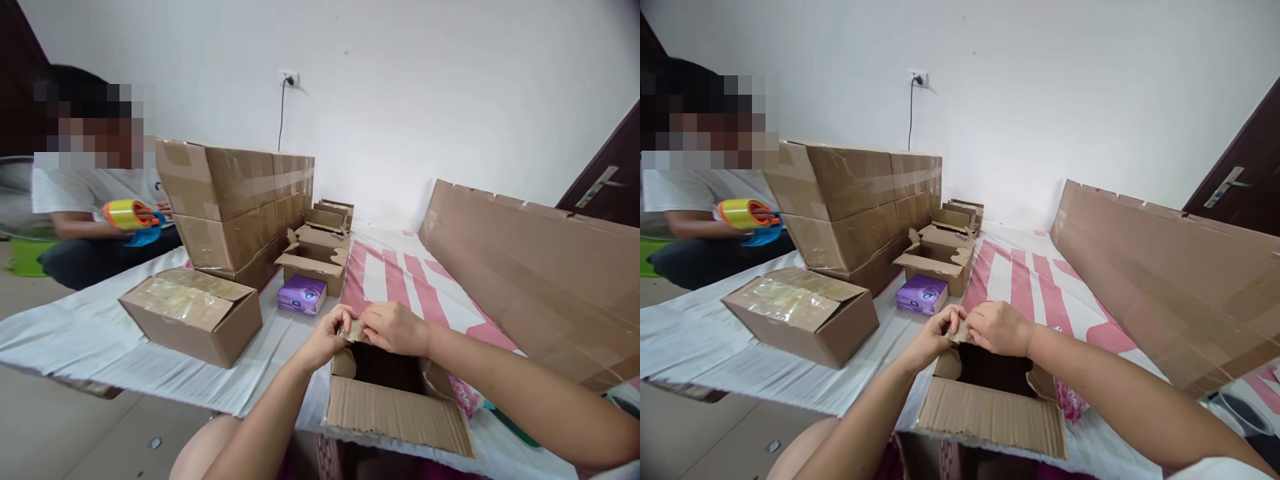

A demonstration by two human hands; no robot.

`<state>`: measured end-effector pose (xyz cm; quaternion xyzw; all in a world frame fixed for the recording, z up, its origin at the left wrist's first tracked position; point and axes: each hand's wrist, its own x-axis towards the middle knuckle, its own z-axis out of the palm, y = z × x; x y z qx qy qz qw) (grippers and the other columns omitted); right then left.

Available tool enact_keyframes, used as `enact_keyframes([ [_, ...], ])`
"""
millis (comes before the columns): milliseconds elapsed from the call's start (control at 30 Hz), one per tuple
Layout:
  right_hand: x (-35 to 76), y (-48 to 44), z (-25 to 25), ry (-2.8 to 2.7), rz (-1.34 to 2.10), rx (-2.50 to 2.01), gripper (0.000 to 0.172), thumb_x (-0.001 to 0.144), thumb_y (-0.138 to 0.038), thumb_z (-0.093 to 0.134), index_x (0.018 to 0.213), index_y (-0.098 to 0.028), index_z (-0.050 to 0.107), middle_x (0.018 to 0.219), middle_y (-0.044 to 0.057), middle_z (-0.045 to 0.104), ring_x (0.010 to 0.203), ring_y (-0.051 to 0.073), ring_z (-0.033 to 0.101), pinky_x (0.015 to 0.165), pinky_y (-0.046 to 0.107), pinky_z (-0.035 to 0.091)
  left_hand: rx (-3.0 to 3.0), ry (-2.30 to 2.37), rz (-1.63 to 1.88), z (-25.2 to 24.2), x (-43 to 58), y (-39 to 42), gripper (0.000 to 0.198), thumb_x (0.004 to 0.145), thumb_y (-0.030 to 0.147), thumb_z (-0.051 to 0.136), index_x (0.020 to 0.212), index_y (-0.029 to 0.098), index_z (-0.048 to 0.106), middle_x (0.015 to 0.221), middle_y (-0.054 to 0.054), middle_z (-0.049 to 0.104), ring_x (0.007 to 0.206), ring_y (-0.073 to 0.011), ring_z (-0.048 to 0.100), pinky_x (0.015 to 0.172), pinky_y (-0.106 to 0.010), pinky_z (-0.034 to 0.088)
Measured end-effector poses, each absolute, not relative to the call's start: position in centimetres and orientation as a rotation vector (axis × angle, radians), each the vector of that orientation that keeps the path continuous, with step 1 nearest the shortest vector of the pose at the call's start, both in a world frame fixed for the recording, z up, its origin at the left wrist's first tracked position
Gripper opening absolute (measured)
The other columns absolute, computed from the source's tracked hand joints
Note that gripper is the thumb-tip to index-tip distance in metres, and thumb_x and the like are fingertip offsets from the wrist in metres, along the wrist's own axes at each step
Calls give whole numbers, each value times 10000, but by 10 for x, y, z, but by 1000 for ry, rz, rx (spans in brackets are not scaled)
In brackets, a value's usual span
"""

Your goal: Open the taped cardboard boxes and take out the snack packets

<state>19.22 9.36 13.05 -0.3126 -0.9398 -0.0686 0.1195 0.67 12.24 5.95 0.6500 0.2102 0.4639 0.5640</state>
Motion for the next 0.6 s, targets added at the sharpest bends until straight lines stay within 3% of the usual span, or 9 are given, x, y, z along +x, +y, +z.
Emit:
enact_keyframes([
  [600, 169, 98, 135, -2256, 209, -1775, 72, 767, -150, 558, 778, -187, 619, 754, 16, 684, 660, 143, 576, 577, 233, 342, 1489, 522, 1133, 54, 10, 126, 209, 538, 62, 681, 591, 167, 509, 928, -35, 513, 885, -162, 516, 781, -251, 397],
])
